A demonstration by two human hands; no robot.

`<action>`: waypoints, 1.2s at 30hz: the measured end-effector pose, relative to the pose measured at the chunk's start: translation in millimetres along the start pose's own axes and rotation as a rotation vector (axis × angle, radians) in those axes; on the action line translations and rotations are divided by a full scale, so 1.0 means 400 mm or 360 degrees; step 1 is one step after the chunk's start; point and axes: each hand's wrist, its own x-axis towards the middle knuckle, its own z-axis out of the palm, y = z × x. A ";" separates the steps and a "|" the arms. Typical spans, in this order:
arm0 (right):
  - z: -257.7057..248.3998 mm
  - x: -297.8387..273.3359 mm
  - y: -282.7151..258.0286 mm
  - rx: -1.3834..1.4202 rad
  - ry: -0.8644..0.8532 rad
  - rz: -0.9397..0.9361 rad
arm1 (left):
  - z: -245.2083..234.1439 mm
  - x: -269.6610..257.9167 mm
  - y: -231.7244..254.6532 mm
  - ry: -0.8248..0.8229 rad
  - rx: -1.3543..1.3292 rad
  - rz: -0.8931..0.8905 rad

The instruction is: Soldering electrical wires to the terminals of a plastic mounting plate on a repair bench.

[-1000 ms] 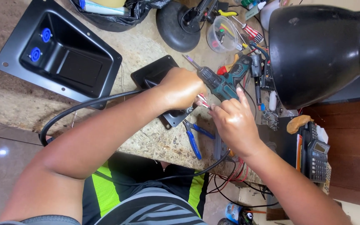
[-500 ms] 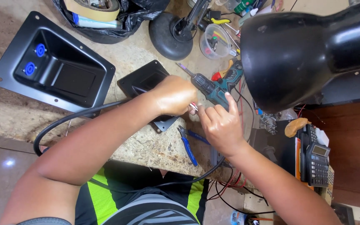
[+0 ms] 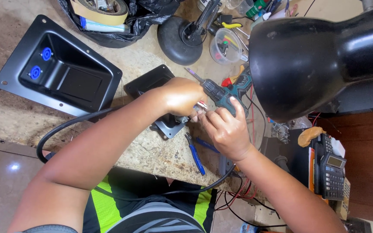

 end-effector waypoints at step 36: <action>-0.049 -0.037 0.000 -0.0191 -0.0142 -0.0085 | 0.013 -0.003 0.030 -0.0097 0.0072 -0.0051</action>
